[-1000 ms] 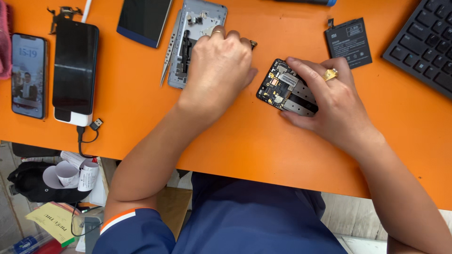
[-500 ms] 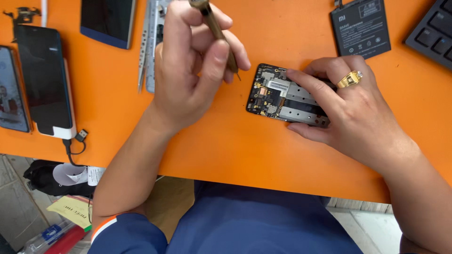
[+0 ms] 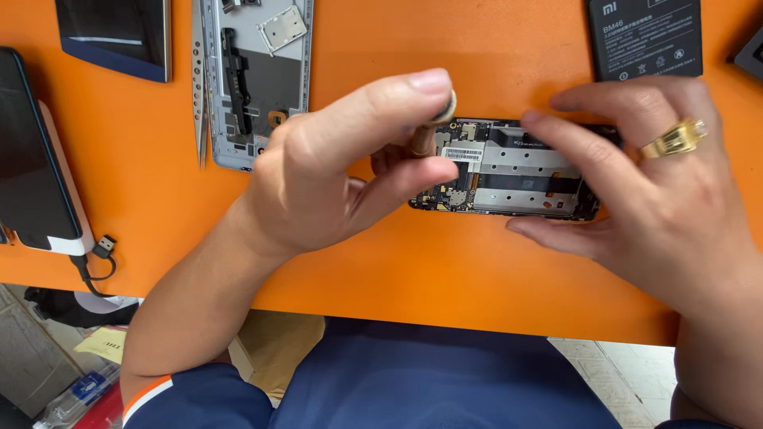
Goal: The person disassembles a smartphone on an orange workbench, using a screwdriver to remove screws and tweezers to handle internal components. They remove the back cover, disconnect cables, and manipulate the motherboard and battery area.
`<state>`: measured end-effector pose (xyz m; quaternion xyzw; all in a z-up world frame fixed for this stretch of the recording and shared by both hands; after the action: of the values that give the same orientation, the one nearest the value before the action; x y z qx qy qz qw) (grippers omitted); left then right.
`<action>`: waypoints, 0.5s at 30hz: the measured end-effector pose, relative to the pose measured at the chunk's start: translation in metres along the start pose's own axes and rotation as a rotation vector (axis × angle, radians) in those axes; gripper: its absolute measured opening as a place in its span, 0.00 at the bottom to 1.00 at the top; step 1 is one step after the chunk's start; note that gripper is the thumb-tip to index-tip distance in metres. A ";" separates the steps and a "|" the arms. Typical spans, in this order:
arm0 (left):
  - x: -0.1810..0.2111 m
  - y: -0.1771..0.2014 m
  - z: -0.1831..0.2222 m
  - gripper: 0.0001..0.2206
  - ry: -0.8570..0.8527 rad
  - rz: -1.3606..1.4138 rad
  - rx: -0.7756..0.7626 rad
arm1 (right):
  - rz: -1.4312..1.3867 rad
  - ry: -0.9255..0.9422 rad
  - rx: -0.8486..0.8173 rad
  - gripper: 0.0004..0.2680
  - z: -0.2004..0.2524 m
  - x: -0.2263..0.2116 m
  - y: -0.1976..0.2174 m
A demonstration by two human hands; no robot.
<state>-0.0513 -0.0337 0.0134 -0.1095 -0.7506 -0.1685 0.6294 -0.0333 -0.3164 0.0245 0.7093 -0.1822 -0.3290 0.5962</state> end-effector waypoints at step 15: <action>-0.004 0.011 -0.001 0.23 -0.079 -0.075 0.058 | 0.131 -0.015 0.020 0.34 0.009 0.000 0.005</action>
<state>-0.0460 -0.0241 0.0106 -0.0698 -0.7831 -0.1656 0.5954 -0.0388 -0.3240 0.0291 0.6992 -0.2360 -0.2930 0.6080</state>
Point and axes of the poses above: each hand's wrist, its own z-axis away from the middle knuckle, its own y-axis out of the back of the hand, x = y × z, the point moved 2 cm from there along -z, towards the middle knuckle, and after that the axes turned 9 degrees about z, right-handed, at the moved point
